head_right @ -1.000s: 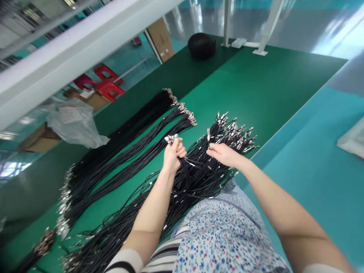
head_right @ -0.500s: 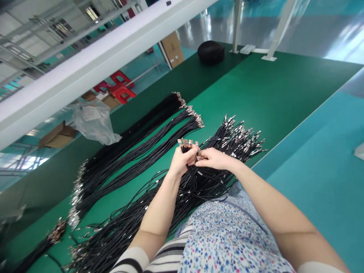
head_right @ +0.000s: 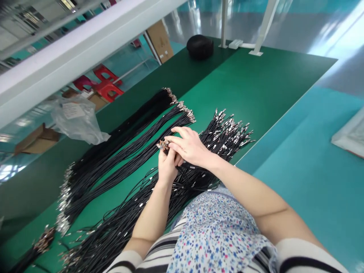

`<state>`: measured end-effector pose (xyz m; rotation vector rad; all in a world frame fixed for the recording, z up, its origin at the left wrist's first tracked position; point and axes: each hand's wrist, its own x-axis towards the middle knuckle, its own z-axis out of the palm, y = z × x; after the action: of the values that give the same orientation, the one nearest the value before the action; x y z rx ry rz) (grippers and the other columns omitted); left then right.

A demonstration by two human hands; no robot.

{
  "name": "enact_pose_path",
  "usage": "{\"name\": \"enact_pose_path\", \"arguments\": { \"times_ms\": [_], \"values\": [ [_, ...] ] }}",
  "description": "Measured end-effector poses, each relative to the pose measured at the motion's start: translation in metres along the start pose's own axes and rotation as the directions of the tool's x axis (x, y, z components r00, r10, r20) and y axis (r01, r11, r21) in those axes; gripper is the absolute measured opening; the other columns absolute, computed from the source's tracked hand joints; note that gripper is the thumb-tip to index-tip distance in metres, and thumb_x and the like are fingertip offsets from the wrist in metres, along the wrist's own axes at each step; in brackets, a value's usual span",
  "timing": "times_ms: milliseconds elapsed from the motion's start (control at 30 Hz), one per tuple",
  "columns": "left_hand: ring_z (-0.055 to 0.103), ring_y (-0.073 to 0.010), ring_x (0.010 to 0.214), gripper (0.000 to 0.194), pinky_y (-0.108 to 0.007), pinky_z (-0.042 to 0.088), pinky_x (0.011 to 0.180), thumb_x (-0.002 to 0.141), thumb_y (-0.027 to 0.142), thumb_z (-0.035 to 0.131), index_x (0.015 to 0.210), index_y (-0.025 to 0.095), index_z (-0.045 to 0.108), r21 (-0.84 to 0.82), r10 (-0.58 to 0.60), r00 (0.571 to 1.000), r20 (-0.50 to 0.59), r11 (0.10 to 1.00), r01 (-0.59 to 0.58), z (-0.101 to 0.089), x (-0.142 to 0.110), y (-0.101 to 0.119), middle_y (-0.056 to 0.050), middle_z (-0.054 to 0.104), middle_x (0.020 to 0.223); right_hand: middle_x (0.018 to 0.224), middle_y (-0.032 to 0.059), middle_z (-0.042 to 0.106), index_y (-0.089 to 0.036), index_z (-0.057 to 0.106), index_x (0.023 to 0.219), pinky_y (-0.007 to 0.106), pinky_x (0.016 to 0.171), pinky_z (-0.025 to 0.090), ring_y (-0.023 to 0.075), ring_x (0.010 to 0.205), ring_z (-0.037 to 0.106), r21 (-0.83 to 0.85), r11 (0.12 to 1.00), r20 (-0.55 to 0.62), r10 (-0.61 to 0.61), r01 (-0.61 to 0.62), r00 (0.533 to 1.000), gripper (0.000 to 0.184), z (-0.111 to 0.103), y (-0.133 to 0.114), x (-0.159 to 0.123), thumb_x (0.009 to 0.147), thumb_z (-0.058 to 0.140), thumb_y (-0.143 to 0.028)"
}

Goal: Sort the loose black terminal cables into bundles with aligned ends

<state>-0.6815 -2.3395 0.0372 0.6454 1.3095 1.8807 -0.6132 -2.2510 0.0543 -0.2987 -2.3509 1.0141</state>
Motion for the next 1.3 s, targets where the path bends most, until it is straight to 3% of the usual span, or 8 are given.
{"name": "enact_pose_path", "arguments": {
  "times_ms": [167, 300, 433, 567, 700, 833, 1000, 1300],
  "values": [
    [0.029, -0.0020, 0.034, 0.024, -0.016, 0.028, 0.036, 0.076, 0.037, 0.059, 0.081, 0.015, 0.052, 0.012, -0.030, 0.996, 0.078, 1.000, 0.029, -0.010, 0.001, 0.002, 0.007, 0.038, 0.046, 0.114, 0.0073, 0.052, -0.020, 0.054, 0.118, 0.039, 0.096, 0.040, 0.0175, 0.106, 0.050, 0.248, 0.963, 0.163, 0.067, -0.107, 0.984, 0.035, -0.004, 0.017, -0.003, 0.090, 0.037, -0.032],
    [0.030, 0.0003, 0.038, 0.022, -0.016, 0.028, 0.037, 0.076, 0.034, 0.059, 0.079, 0.013, 0.055, 0.007, -0.008, 1.000, 0.023, 1.000, 0.008, -0.018, 0.014, 0.002, 0.001, 0.053, 0.063, 0.113, 0.0075, 0.054, -0.021, 0.056, 0.114, 0.038, 0.092, 0.043, 0.0195, 0.106, 0.051, 0.235, 0.943, 0.031, 0.233, -0.234, 0.972, 0.034, -0.033, 0.042, -0.024, 0.084, 0.048, -0.036],
    [0.030, -0.0001, 0.038, 0.023, -0.017, 0.028, 0.038, 0.078, 0.034, 0.057, 0.072, 0.012, 0.055, 0.000, -0.013, 1.000, -0.012, 1.000, 0.013, -0.023, 0.024, 0.000, -0.001, 0.055, 0.063, 0.093, 0.0082, 0.062, -0.018, 0.058, 0.110, 0.037, 0.075, 0.049, 0.0185, 0.081, 0.058, 0.201, 0.842, 0.115, 0.487, -0.501, 0.866, 0.042, -0.051, 0.065, -0.064, 0.076, 0.057, -0.042],
    [0.033, -0.0011, 0.039, 0.024, -0.018, 0.030, 0.039, 0.078, 0.035, 0.056, 0.072, 0.012, 0.056, 0.025, -0.039, 0.999, -0.002, 0.999, 0.039, -0.019, 0.027, -0.005, -0.004, 0.060, 0.066, 0.081, 0.0049, 0.061, -0.017, 0.056, 0.113, 0.027, 0.058, 0.049, 0.0118, 0.063, 0.055, 0.521, 0.603, 0.352, 0.493, -0.604, 0.796, 0.044, -0.028, 0.067, -0.092, 0.076, 0.057, -0.040],
    [0.034, -0.0019, 0.039, 0.024, -0.018, 0.032, 0.040, 0.078, 0.035, 0.056, 0.072, 0.011, 0.055, 0.029, -0.054, 0.998, -0.045, 0.998, 0.055, -0.023, 0.029, -0.010, -0.004, 0.060, 0.065, 0.065, 0.0015, 0.056, -0.014, 0.064, 0.078, 0.023, 0.055, 0.047, 0.0090, 0.056, 0.052, 0.606, 0.610, 0.158, 0.537, -0.511, 0.829, 0.022, -0.008, 0.068, -0.090, 0.071, 0.063, -0.035],
    [0.034, -0.0029, 0.039, 0.025, -0.019, 0.033, 0.041, 0.078, 0.036, 0.055, 0.073, 0.012, 0.054, 0.034, -0.081, 0.994, -0.072, 0.996, 0.084, -0.035, 0.036, -0.019, -0.002, 0.059, 0.062, 0.055, -0.0007, 0.051, -0.014, 0.056, 0.073, 0.019, 0.042, 0.041, 0.0077, 0.046, 0.048, 0.705, 0.528, -0.253, 0.811, -0.474, 0.527, 0.020, -0.014, 0.103, -0.067, 0.076, 0.056, -0.034],
    [0.047, -0.0059, 0.050, 0.026, -0.020, 0.040, 0.052, 0.077, 0.038, 0.055, 0.073, 0.012, 0.056, 0.165, -0.081, 0.988, -0.135, 0.981, 0.103, -0.034, 0.055, -0.037, -0.003, 0.061, 0.064, 0.038, -0.0040, 0.042, -0.014, 0.048, 0.064, 0.019, 0.030, 0.033, 0.0078, 0.029, 0.040, 0.404, 0.242, 0.000, 0.964, -0.882, 0.265, 0.015, -0.006, 0.165, -0.028, 0.076, 0.056, -0.019],
    [0.047, -0.0060, 0.046, 0.031, -0.024, 0.044, 0.056, 0.070, 0.040, 0.063, 0.072, 0.016, 0.043, -0.282, -0.229, 0.954, -0.192, 0.944, 0.170, -0.021, 0.081, -0.064, 0.008, 0.040, 0.050, 0.030, -0.0050, 0.035, -0.015, 0.043, 0.057, 0.017, 0.028, 0.020, 0.0054, 0.025, 0.031, 0.211, 0.025, 0.180, 0.982, -0.977, 0.064, 0.022, 0.019, 0.194, -0.001, 0.071, 0.058, -0.007]
  ]
}}
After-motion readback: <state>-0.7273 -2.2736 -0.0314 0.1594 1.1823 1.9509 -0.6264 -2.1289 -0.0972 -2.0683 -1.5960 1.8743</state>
